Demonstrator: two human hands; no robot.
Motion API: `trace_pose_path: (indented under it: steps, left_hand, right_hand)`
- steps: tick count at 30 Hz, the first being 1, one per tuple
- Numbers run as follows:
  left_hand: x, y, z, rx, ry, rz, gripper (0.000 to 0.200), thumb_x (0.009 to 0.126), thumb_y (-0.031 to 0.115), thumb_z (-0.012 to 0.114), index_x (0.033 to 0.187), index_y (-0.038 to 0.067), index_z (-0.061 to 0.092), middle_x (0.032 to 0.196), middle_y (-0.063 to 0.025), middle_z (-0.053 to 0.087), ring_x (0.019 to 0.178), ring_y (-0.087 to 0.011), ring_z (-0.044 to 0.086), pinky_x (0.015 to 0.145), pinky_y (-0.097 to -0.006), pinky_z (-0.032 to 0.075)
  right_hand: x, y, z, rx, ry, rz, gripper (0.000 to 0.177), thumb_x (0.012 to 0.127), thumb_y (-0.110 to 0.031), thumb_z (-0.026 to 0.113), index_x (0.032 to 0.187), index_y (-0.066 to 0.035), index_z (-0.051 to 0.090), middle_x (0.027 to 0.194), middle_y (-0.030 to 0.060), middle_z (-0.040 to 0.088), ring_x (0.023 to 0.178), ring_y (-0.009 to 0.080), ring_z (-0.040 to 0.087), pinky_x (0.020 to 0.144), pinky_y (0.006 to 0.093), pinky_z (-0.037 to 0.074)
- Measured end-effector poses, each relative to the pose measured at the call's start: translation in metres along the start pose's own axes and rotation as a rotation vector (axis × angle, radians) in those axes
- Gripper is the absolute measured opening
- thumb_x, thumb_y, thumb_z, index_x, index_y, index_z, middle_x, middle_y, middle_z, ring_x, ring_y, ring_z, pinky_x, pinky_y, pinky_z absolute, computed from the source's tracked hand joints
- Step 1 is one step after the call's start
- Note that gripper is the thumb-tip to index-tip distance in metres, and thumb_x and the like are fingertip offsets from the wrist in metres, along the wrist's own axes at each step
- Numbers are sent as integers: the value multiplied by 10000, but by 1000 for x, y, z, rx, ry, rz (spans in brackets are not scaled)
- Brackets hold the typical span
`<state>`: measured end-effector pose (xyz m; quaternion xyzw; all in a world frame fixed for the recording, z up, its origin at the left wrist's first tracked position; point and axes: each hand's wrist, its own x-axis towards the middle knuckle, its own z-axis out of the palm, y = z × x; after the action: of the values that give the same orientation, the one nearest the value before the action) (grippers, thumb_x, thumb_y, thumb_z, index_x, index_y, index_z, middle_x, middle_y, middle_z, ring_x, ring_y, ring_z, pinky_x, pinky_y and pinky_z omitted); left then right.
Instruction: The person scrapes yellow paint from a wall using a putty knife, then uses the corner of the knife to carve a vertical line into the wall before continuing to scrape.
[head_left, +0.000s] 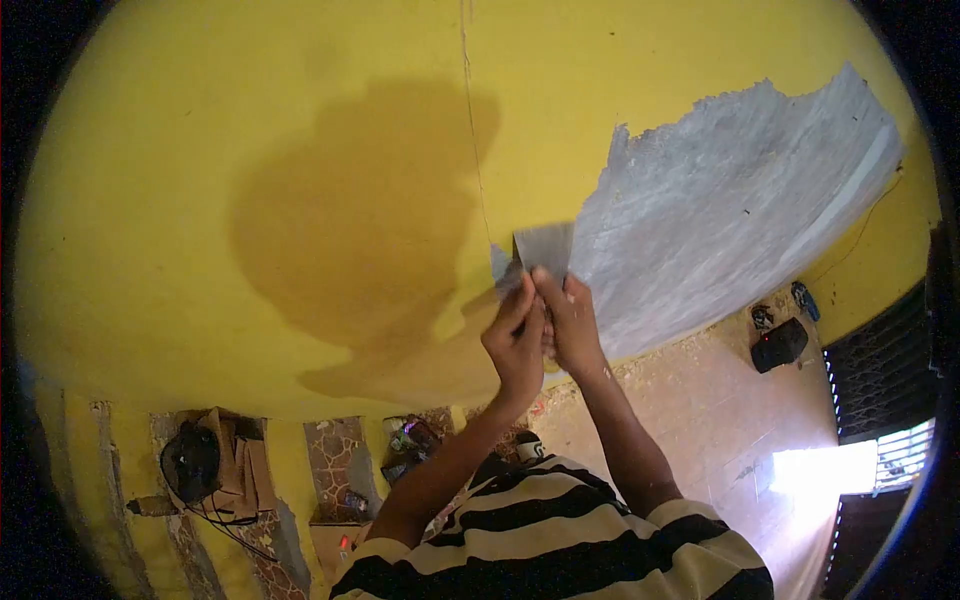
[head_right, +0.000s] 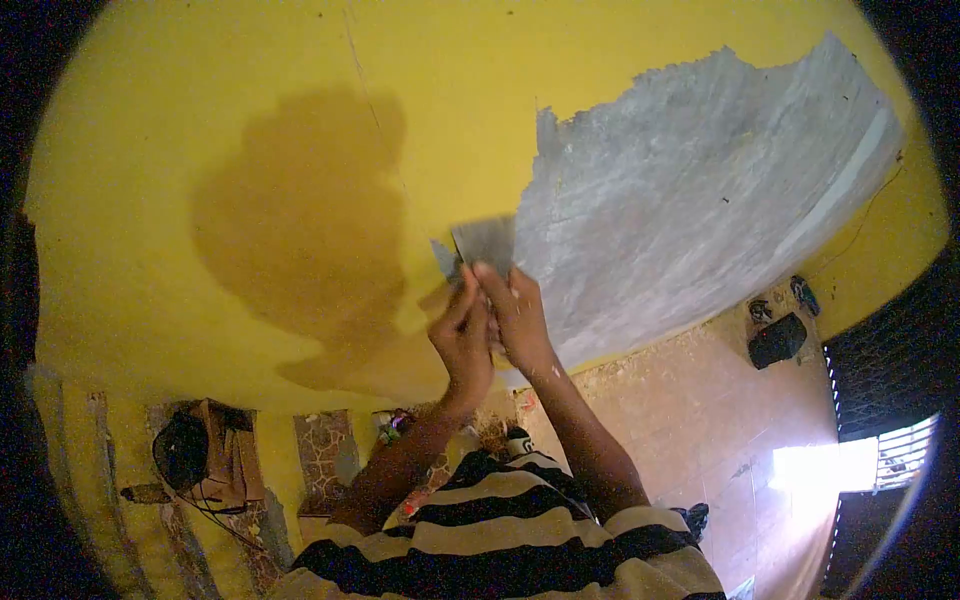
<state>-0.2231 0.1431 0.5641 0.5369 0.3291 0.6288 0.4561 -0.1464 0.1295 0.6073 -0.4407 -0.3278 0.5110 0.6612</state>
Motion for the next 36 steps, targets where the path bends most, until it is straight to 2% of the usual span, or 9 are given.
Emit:
trace_pose_path:
  steps: [4,6,7,10,14,15,24,31,36]
  left_hand:
    - [-33,-51,-19,53,-14,73,388,930,14,511,1318,29,516,1176,-53,606,750,-44,504,633,-180,432]
    - [-27,-28,-21,52,-24,-117,387,932,14,510,1319,27,514,1179,-55,609,736,-42,504,622,-178,430]
    - [-14,-15,-12,49,27,35,392,932,10,504,1324,32,511,1030,-6,636,670,-25,465,566,-172,399]
    - [5,5,-10,-2,20,9,395,929,10,503,1323,32,514,965,18,626,656,-18,437,549,-169,373]
    - [-24,-18,-26,-43,-38,-172,381,941,32,502,1322,25,510,1029,-6,631,693,-23,448,588,-172,384]
    - [-27,-24,-28,123,-33,18,373,948,40,500,1320,27,511,1055,-4,625,696,-19,452,595,-173,390]
    - [7,12,-12,-17,-34,-13,374,932,24,535,1306,39,532,1113,-15,619,731,-34,480,623,-191,424]
    - [-38,-50,-20,17,-26,-32,349,926,3,542,1269,60,577,1095,-87,643,771,-62,534,652,-207,466]
    - [-12,-19,-10,17,-56,1,285,942,23,540,1217,35,616,1100,-80,641,756,-51,544,608,-199,463]
  right_hand:
    - [-9,48,-13,15,50,23,222,947,-280,565,812,-112,511,553,-63,437,399,14,341,345,202,232]
    - [-10,34,1,37,37,-59,220,951,-269,562,810,-109,512,571,-67,451,421,10,361,355,203,240]
    - [-4,25,7,-44,49,-112,215,959,-251,549,805,-103,518,569,-65,458,414,14,367,349,206,239]
    - [0,-3,19,56,-42,-70,216,968,-237,534,803,-97,526,576,-70,460,426,10,373,355,203,243]
    - [-14,30,5,-100,33,-154,203,974,-228,532,931,-41,598,707,-50,534,615,16,441,513,203,363]
    - [-17,42,6,-39,63,-78,234,966,-265,535,801,-100,520,598,-63,460,484,2,372,426,198,265]
    - [-2,-9,23,76,-12,-49,236,964,-259,533,785,-110,494,527,-64,418,370,23,341,324,208,237]
    - [-6,66,-27,38,-13,26,227,971,-272,534,824,-99,540,582,-62,465,431,12,364,365,201,269]
    - [-2,23,-15,120,-76,70,233,963,-289,546,818,-108,523,551,-56,449,389,26,348,339,213,257]
